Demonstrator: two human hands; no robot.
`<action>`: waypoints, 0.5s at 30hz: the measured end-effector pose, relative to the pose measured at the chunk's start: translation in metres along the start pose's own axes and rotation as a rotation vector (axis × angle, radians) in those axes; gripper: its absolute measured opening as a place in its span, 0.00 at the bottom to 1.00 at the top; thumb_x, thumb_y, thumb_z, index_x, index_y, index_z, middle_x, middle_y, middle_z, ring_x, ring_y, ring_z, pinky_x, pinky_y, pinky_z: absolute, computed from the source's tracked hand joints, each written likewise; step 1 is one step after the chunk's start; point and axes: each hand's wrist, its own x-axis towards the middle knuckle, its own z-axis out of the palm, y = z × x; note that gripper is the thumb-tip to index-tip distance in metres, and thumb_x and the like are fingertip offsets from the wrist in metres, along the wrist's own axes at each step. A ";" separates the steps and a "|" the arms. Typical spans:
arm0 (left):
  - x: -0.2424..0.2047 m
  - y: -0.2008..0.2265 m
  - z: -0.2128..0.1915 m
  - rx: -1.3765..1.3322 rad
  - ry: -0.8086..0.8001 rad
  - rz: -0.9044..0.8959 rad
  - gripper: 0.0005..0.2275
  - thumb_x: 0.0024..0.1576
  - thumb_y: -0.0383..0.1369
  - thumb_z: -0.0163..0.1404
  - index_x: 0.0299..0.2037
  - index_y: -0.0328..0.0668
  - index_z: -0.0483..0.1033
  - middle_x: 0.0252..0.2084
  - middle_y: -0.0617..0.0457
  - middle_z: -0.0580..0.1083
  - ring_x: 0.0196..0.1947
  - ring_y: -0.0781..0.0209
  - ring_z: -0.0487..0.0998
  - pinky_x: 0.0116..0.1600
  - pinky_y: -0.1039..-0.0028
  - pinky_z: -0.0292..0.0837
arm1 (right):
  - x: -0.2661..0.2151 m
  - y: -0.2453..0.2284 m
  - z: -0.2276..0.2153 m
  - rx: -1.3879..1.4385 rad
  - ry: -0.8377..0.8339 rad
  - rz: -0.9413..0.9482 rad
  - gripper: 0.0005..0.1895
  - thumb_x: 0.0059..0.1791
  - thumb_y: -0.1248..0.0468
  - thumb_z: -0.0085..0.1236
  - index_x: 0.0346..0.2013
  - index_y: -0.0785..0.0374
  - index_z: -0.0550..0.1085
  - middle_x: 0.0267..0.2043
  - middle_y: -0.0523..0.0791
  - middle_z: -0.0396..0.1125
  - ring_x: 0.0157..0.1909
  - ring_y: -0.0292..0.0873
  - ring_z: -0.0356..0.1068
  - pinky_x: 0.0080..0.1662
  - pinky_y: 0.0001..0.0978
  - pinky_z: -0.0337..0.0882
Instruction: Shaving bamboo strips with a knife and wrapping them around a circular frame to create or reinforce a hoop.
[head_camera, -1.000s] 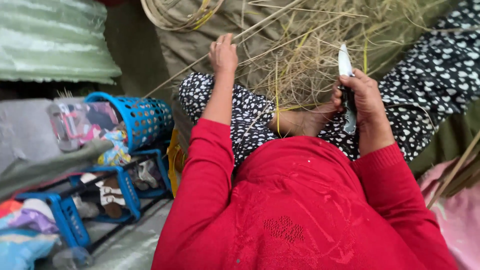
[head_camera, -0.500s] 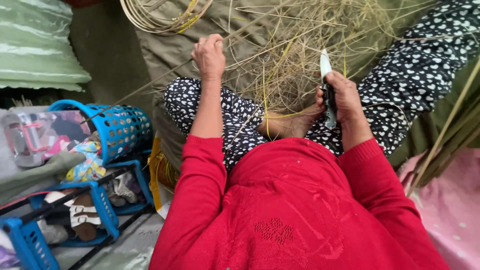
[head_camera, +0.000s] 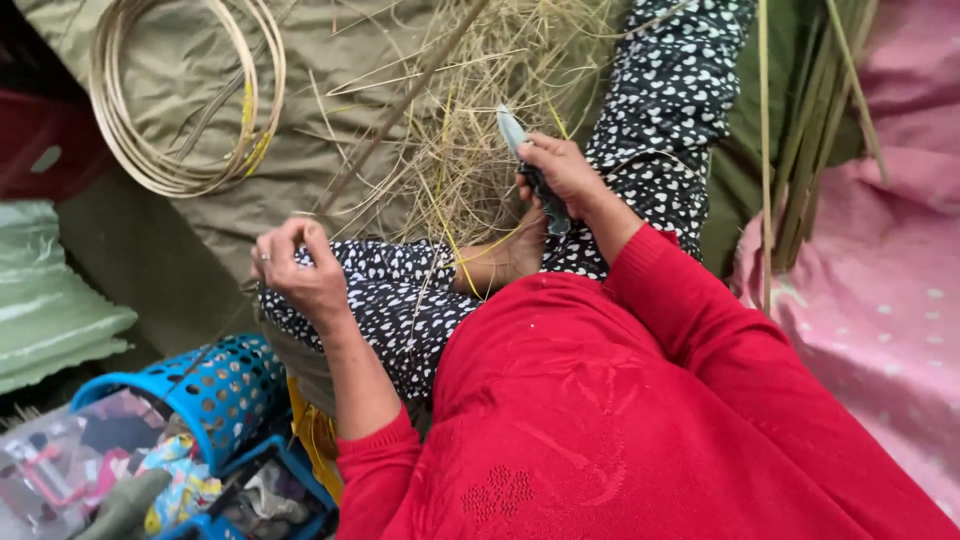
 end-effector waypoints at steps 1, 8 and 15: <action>-0.006 -0.001 0.001 -0.001 -0.011 -0.007 0.01 0.47 0.32 0.49 0.27 0.51 0.71 0.24 0.62 0.66 0.27 0.64 0.68 0.40 0.77 0.56 | -0.003 -0.003 0.002 -0.023 -0.004 -0.018 0.14 0.42 0.63 0.47 0.41 0.64 0.67 0.17 0.52 0.62 0.16 0.42 0.66 0.13 0.26 0.64; -0.033 0.004 0.003 0.108 -0.116 -0.018 0.02 0.45 0.33 0.51 0.24 0.52 0.71 0.23 0.60 0.65 0.27 0.61 0.67 0.44 0.74 0.55 | 0.001 0.001 0.002 -0.087 -0.048 -0.074 0.25 0.40 0.69 0.47 0.51 0.73 0.56 0.21 0.54 0.63 0.19 0.46 0.68 0.19 0.32 0.71; -0.044 -0.007 -0.016 0.186 -0.184 -0.140 0.02 0.45 0.33 0.51 0.25 0.52 0.71 0.23 0.59 0.65 0.28 0.59 0.68 0.42 0.72 0.56 | 0.001 0.010 -0.002 -0.041 -0.064 -0.080 0.26 0.40 0.72 0.49 0.51 0.78 0.55 0.35 0.58 0.63 0.32 0.45 0.68 0.32 0.32 0.74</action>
